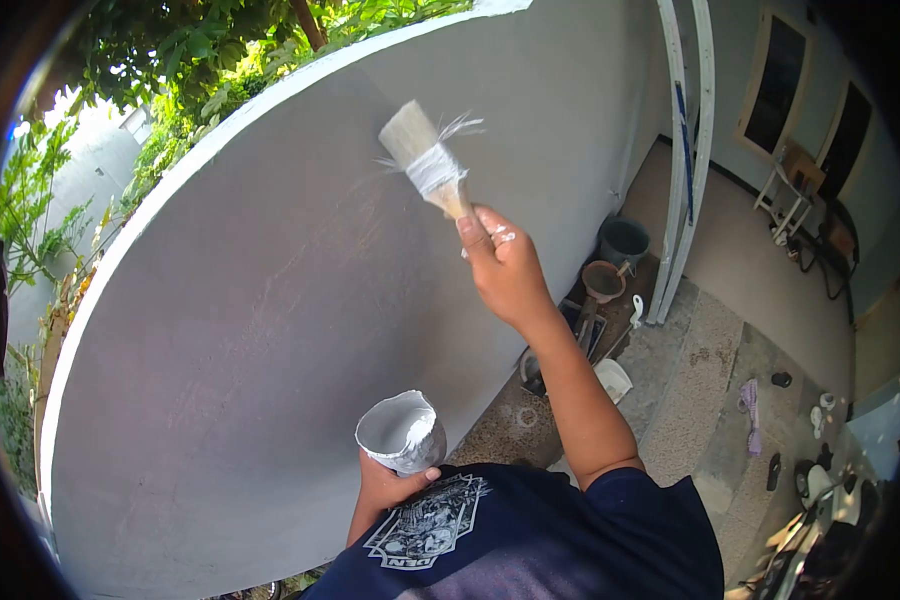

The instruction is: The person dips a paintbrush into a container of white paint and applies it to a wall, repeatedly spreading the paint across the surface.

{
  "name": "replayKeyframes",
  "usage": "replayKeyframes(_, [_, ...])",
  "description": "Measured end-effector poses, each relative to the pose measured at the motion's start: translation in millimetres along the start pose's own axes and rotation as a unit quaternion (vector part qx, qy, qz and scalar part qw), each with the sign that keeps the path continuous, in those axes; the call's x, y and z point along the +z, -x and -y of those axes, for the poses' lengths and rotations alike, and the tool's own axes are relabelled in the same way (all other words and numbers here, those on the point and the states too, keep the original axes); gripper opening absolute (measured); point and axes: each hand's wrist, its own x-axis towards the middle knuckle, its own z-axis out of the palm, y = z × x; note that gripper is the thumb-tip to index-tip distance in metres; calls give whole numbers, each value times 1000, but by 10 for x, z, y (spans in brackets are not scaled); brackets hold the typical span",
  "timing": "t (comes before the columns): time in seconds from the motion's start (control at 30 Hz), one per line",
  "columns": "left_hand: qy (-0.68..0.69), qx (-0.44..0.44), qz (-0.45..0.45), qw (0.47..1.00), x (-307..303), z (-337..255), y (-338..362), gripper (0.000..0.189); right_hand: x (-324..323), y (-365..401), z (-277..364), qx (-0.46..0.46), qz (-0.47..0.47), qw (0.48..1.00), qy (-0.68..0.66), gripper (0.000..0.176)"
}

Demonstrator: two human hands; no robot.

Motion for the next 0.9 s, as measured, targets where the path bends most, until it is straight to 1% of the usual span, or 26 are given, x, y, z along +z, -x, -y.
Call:
replayKeyframes(0.03, [-10, 7, 2, 1000, -5, -7, 14, 106, 55, 39, -238, 26, 25, 997, 62, 32])
replayKeyframes(0.1, [-11, -5, -10, 1000, -21, -11, 80, 106, 210, 414, -854, 13, 27, 990, 141, 25])
replayKeyframes(0.13, [-13, -15, -17, 1000, -28, -12, 95, 105, 258, 690, -1186, 31, 14, 986, 164, 20])
replayKeyframes(0.17, [-11, -5, -18, 1000, -25, -34, 74, 105, 236, 974, -1518, 87, 35, 977, 189, 19])
replayKeyframes(0.2, [3, -6, -31, 999, -12, -67, 57, 105, 151, 1281, -2030, 129, 78, 964, 219, 23])
replayKeyframes(0.23, [16, -9, -44, 999, 2, -74, 61, 105, 93, 1578, -2289, 195, 108, 949, 221, 29])
replayKeyframes(0.27, [4, -13, -50, 999, -8, -56, 79, 104, -47, 1776, -2533, 268, 164, 916, 252, 35])
replayKeyframes(0.3, [5, -12, -52, 999, -6, -56, 79, 104, -117, 1759, -2516, 267, 165, 915, 253, 35])
replayKeyframes(0.37, [-10, -20, -57, 998, -12, -74, 105, 105, -186, 1703, -2514, 352, 215, 851, 324, 37])
replayKeyframes(0.4, [-10, -18, -57, 998, -26, -62, 62, 105, -170, 1459, -2291, 283, 187, 894, 292, 36])
replayKeyframes(0.43, [-11, -18, -52, 998, -48, -44, 72, 105, -112, 1170, -1835, 218, 158, 928, 257, 35])
replayKeyframes(0.47, [-10, -22, -45, 999, -53, -6, 108, 105, -81, 853, -1352, 227, 142, 941, 207, 31])
replayKeyframes(0.5, [5, -36, -40, 999, -65, 71, 130, 105, -70, 602, -849, 241, 118, 947, 179, 30])
replayKeyframes(0.53, [0, -27, -33, 999, -55, 47, 121, 105, -84, 468, -571, 174, 75, 969, 157, 31])
replayKeyframes(0.57, [-7, -13, -27, 1000, -58, 21, 75, 105, -95, 347, -365, 111, 52, 991, 47, 32])
replayKeyframes(0.6, [-10, -11, -23, 1000, -68, 5, 42, 105, -56, 307, -114, 75, 0, 997, -35, 34])
replayKeyframes(0.63, [-8, -5, -27, 1000, -57, -6, 39, 105, -38, 244, -89, 75, -1, 997, -35, 34])
replayKeyframes(0.7, [-1, -4, -30, 1000, -16, -17, 57, 105, -7, 180, -61, -73, -79, 985, -138, 35])
replayKeyframes(0.73, [10, -4, -27, 1000, -2, -24, 38, 104, 44, 169, -133, -69, -70, 985, -142, 35])
replayKeyframes(0.8, [19, -4, -25, 1000, 8, -27, 32, 104, 166, 226, -486, 1, -37, 993, -111, 32])
replayKeyframes(0.87, [19, -4, -10, 1000, 9, -21, 40, 104, 316, 396, -1177, 105, 66, 992, -3, 28])
replayKeyframes(0.9, [20, -4, -10, 1000, -6, -16, 46, 104, 402, 562, -1578, 136, 71, 988, 12, 28])
